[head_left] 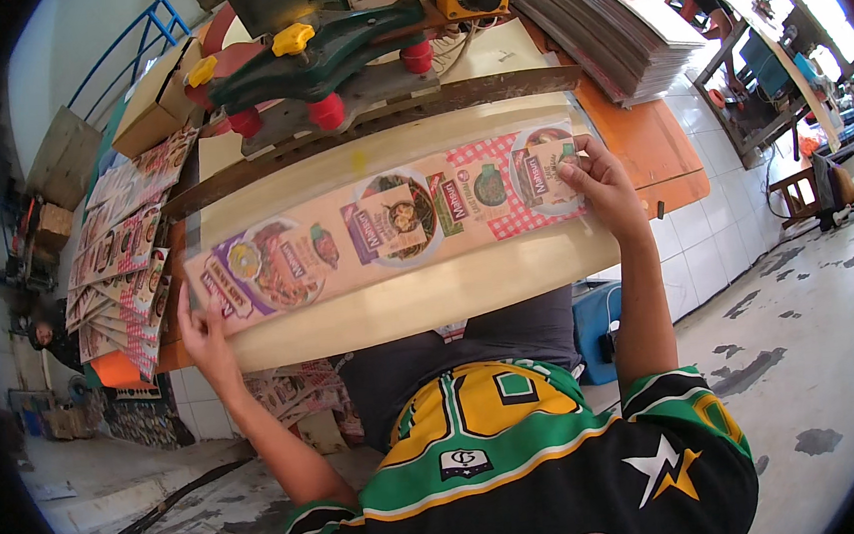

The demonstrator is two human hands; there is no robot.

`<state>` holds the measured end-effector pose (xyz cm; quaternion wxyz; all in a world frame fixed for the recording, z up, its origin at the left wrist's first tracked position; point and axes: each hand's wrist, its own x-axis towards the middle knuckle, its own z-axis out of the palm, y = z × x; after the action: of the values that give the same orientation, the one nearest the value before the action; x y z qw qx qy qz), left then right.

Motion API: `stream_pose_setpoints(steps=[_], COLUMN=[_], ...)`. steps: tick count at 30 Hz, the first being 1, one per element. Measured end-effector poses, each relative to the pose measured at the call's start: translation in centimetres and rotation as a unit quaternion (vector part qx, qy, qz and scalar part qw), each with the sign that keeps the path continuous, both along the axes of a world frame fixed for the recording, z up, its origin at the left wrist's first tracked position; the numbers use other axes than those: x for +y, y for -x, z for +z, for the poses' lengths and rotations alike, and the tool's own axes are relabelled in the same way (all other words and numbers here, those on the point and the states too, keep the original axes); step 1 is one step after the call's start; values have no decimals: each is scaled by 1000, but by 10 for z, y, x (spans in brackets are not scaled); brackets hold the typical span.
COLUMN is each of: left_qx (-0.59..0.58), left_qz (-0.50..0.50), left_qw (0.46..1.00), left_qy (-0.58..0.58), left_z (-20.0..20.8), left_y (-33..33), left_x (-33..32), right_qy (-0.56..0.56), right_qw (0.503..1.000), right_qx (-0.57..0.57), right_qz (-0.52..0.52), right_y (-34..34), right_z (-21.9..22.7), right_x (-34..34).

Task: The person picks up a printed plastic sheet from a stack, aligns it on a sealing machine, and activates the press by hand to seal the edges, repeating the process with multiple sheets.

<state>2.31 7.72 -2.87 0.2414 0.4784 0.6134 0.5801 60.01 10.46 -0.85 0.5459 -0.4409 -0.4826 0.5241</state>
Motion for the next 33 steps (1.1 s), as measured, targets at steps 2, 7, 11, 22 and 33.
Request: stream_pose_setpoints(steps=[2, 7, 11, 22, 33], left_qx=[-76, -115, -82, 50, 153], left_qz=[0, -11, 22, -63, -327], left_qw=[997, 993, 996, 997, 920], left_qy=[-4, 30, -7, -3, -152], left_z=[1, -11, 18, 64, 136], left_y=[7, 68, 50, -64, -230], left_x=[-19, -71, -82, -59, 1], right_qy=[-17, -59, -85, -160, -195], right_qw=[1000, 996, 993, 977, 962], right_qx=[12, 63, 43, -131, -172], right_qz=[-8, -37, -64, 42, 88], right_y=[7, 39, 51, 88, 112], right_z=[1, 6, 7, 57, 75], right_x=[-5, -16, -23, -51, -52])
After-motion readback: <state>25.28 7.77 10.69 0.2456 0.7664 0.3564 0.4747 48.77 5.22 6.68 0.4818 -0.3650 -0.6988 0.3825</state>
